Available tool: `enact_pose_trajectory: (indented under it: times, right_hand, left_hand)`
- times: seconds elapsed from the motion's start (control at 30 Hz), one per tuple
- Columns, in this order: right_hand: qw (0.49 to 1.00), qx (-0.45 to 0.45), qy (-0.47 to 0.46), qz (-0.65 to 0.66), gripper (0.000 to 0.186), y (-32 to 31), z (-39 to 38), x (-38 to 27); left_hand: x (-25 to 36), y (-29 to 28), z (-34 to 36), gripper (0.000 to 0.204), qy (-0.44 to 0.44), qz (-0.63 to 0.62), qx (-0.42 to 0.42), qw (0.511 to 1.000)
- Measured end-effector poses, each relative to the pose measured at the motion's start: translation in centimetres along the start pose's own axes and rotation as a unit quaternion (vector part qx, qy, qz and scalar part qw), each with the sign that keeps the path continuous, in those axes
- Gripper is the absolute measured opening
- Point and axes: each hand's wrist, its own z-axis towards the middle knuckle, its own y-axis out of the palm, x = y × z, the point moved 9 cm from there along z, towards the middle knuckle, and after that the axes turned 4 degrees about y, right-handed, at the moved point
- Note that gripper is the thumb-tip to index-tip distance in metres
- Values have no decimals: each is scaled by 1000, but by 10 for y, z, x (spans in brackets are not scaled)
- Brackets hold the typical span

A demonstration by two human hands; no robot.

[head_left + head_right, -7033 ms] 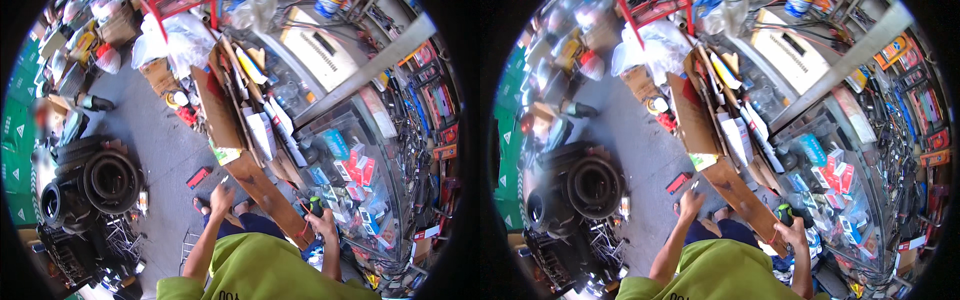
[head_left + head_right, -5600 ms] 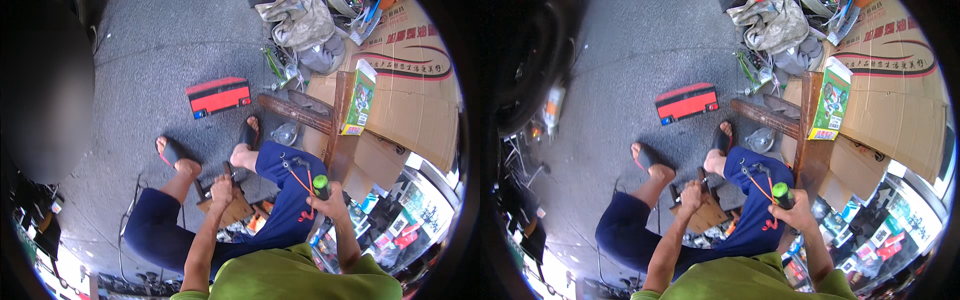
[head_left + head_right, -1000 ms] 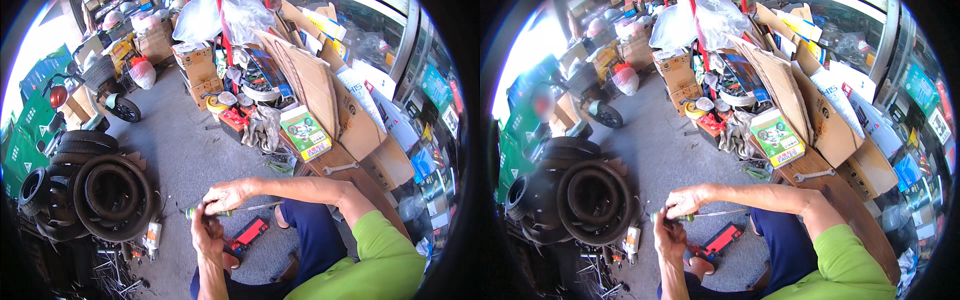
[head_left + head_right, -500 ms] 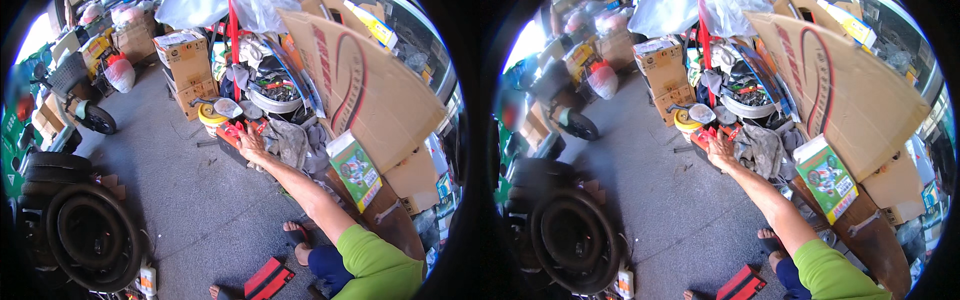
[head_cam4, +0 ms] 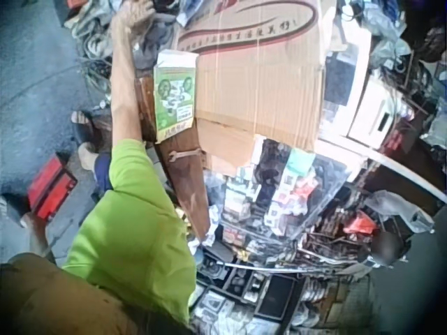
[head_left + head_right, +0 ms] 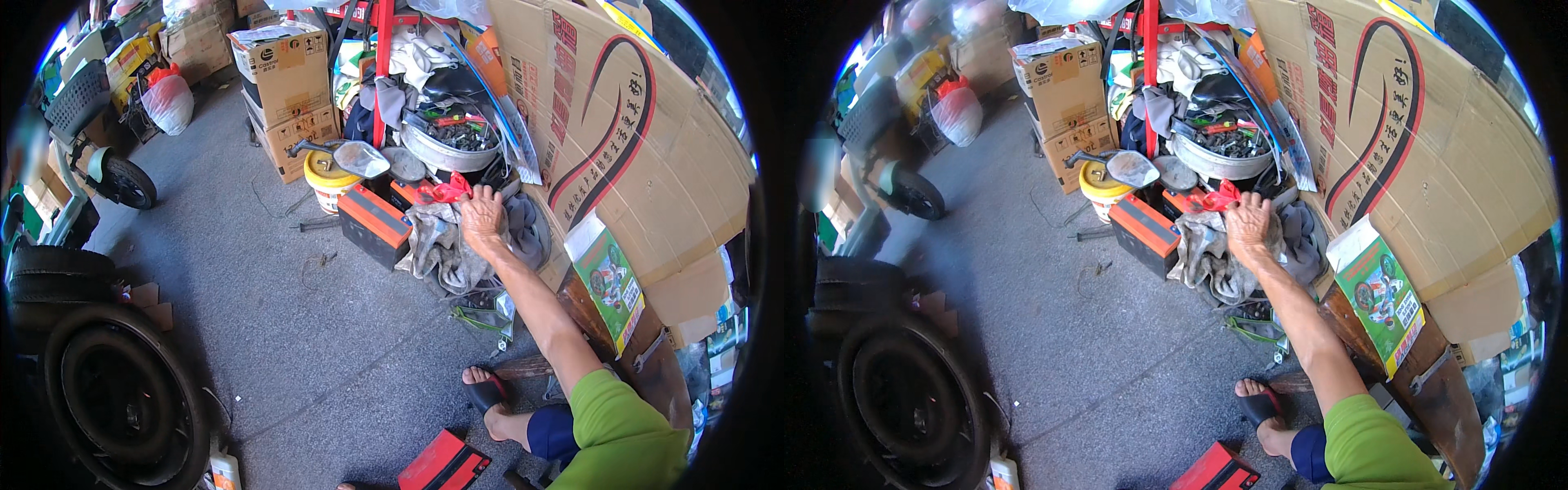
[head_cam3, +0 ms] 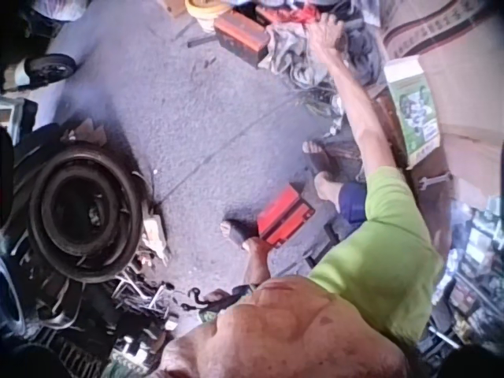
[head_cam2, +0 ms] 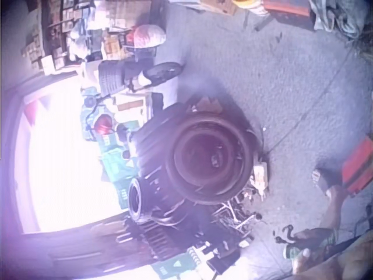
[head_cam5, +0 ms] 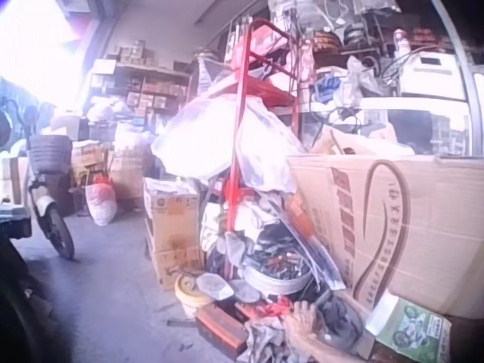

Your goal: The person sits on a low stool in a cluttered workshop and uses a screwdriver to open and manipulate two red rectangular battery-like objects. They remove a small black component, connect wires, and repeatedly adjust the parts with the screwdriver.

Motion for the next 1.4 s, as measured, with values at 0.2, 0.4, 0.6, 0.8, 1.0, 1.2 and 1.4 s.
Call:
enact_pose_trajectory:
  times: [0.2, 0.4, 0.6, 0.8, 1.0, 1.2, 1.4]
  right_hand:
    - [946, 30, -231, 226, 32, -66, -6, -151]
    - [934, -252, -78, 239, 104, 30, 8, -180]
    - [918, -311, -31, 245, 106, 54, 9, -174]
    - [913, -320, -56, 248, 98, 52, 3, -170]
    - [898, -341, -111, 254, 89, 27, -64, -148]
    - [884, -290, -228, 288, 85, -9, -171, -135]
    - [817, -309, -413, 257, 95, -63, -287, -159]
  left_hand:
    - [5, -5, 9, 20, 23, 22, 22, 999]
    - [10, -8, 20, 20, 37, 38, 33, 998]
    - [11, -16, 24, 19, 31, 47, 45, 997]
    - [18, -24, 13, 19, 55, 58, 54, 995]
    - [19, -30, -11, 19, 69, 71, 49, 994]
    - [12, -30, -52, 20, 93, 87, 20, 992]
    - [0, -39, -88, 21, 110, 110, -2, 988]
